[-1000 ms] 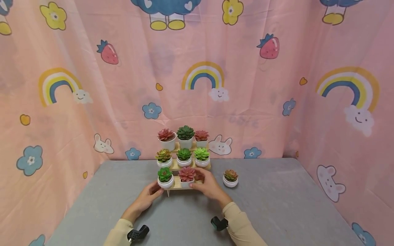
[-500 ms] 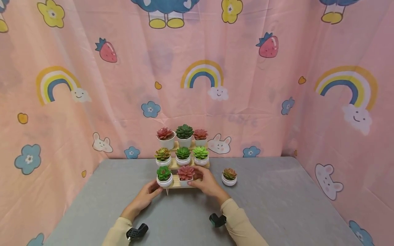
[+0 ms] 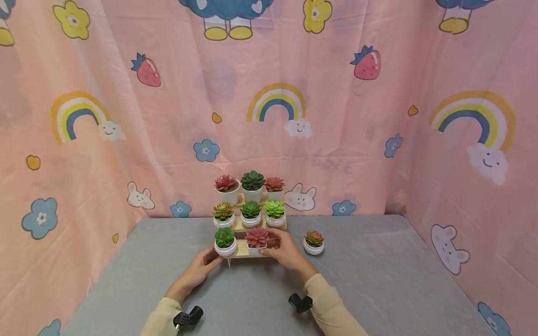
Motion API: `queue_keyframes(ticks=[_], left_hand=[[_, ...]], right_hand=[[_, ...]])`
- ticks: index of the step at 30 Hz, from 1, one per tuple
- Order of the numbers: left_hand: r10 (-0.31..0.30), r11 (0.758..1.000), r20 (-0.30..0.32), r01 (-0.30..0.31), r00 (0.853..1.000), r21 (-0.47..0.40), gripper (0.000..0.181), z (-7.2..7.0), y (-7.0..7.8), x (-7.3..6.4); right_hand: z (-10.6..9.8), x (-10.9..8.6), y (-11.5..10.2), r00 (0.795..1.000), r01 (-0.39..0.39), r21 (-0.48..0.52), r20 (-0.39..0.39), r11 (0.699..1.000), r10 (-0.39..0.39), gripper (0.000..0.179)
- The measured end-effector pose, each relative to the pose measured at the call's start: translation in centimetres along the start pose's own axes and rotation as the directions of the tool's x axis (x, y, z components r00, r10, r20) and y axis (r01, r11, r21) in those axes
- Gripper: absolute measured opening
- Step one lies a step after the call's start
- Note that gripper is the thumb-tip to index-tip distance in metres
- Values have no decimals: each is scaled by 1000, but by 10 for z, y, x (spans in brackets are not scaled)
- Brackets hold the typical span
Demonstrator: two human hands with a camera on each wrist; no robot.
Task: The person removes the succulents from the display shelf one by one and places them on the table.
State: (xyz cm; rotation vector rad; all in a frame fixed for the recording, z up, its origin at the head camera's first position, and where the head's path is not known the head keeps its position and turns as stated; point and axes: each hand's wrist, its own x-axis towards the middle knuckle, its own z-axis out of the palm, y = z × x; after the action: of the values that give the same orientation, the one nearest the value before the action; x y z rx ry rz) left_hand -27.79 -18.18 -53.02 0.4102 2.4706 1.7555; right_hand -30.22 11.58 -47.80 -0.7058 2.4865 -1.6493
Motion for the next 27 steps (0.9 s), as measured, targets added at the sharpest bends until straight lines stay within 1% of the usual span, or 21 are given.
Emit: queue_keyframes(ticks=[7,12,19,21,27], left_hand=[[-10,1000,4,10,1000,-18,59,1,2,-1],[-14,1000,4,14,1000,-21,60,2,3,-1],[-9,1000,2,9,1000,-19,60,2,1,-1],[-8,1000,2,9,1000,-20,60,2,1,-1],[-8,1000,-1,8,1000,-17,59,3,1,0]], right_hand=[[-7,-10,0,1000,0,9,-2,1000,0,57],[-13,-20,0,1000,20,-7,-18,1000,-21,57],[-18,-31,-1,998,57,14,-30,998,-56,56],[-20,-35,-2,997,72,3,-36,997,-72,55],[-28,-44,-5,994,59,-64,-84,996,-64,55]])
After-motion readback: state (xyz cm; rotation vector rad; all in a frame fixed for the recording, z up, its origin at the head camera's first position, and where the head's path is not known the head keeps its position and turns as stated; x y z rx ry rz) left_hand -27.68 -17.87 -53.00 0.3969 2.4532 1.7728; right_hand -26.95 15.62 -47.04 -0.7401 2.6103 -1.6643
